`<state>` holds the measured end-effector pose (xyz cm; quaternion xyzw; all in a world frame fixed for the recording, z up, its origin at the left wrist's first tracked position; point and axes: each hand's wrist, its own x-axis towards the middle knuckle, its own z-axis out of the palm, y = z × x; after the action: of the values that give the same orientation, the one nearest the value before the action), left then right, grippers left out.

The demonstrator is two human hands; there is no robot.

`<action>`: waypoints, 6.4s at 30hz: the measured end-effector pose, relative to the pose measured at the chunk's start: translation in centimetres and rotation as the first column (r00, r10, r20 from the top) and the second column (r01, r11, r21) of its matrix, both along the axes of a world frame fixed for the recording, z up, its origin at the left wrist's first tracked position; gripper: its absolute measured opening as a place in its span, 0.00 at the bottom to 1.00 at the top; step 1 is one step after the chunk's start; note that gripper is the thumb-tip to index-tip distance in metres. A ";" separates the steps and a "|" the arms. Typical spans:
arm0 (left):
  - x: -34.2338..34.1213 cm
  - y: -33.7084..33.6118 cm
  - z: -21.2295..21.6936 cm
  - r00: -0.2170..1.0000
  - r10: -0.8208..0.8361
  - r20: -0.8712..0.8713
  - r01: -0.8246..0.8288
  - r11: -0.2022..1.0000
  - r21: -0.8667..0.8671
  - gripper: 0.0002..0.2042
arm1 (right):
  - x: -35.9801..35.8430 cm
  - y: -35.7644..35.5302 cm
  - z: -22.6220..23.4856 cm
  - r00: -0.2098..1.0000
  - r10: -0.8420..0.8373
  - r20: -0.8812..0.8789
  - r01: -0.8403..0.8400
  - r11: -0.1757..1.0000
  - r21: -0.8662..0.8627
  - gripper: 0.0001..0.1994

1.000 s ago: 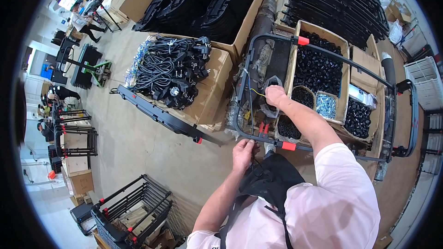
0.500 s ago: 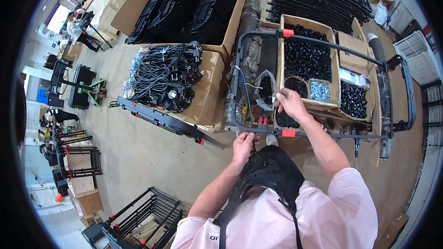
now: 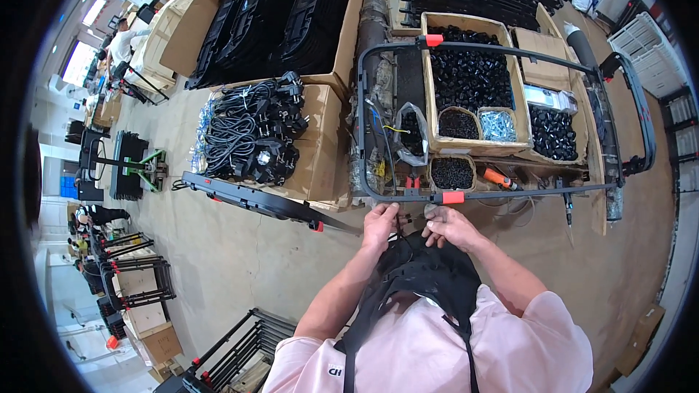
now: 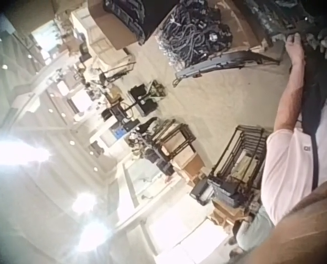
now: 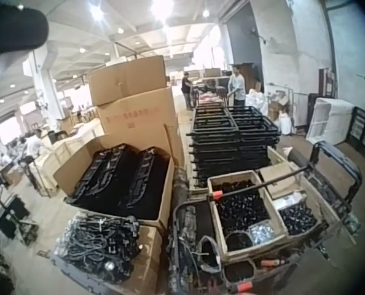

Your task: Assembling components of a leaf blower using an electric screwdriver.

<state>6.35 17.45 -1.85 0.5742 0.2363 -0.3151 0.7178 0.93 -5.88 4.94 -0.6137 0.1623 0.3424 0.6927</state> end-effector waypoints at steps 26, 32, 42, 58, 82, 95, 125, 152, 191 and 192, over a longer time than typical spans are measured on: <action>-0.8 1.6 0.5 0.973 -0.229 0.005 0.229 0.971 0.063 0.14 | 3.2 6.0 -3.1 0.863 0.338 0.375 -0.093 0.836 -0.541 0.15; -3.0 2.4 -1.5 0.934 -0.253 0.252 0.174 0.939 0.297 0.13 | 6.9 7.2 3.6 0.568 0.647 0.508 -0.124 0.678 -0.725 0.16; -3.7 5.1 0.5 0.854 -0.388 0.347 0.250 0.890 0.381 0.14 | 12.3 10.7 3.9 -0.133 0.974 0.184 -0.315 0.135 -0.940 0.13; -2.7 6.5 1.8 0.959 -0.214 0.185 0.238 0.964 -0.119 0.08 | 10.9 8.4 3.6 -0.004 0.834 0.552 -0.315 0.523 -0.792 0.10; -2.5 6.0 2.5 0.975 -0.181 0.129 0.196 0.973 -0.119 0.08 | 11.4 10.3 4.6 -0.121 0.922 0.369 -0.341 0.311 -0.887 0.07; -2.8 6.0 0.3 0.935 -0.254 0.247 0.215 0.961 0.173 0.13 | 4.8 8.7 3.6 0.409 0.760 0.505 -0.179 0.609 -0.773 0.16; 0.2 2.6 1.1 0.967 -0.254 0.023 0.256 0.962 -0.095 0.14 | -5.3 4.7 -4.6 0.982 0.186 0.020 -0.133 0.771 -0.622 0.23; -0.9 -0.4 1.3 0.933 -0.322 0.160 0.250 0.901 0.355 0.14 | -3.4 4.3 -0.7 0.875 0.453 0.173 -0.241 0.716 -0.655 0.42; 11.3 0.3 3.1 -0.108 -0.964 0.244 0.064 0.238 0.969 0.24 | -5.2 18.8 3.0 0.963 0.156 0.221 0.199 0.148 -0.969 0.39; 11.2 0.2 3.2 -0.073 -0.966 0.248 0.083 0.242 0.967 0.24 | -4.9 19.4 3.0 0.964 0.154 0.215 0.192 0.147 -0.970 0.39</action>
<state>17.57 17.69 1.31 0.8897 -0.4177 -0.0994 0.1553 -3.95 13.48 7.90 -0.9532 0.2604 0.0592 0.1419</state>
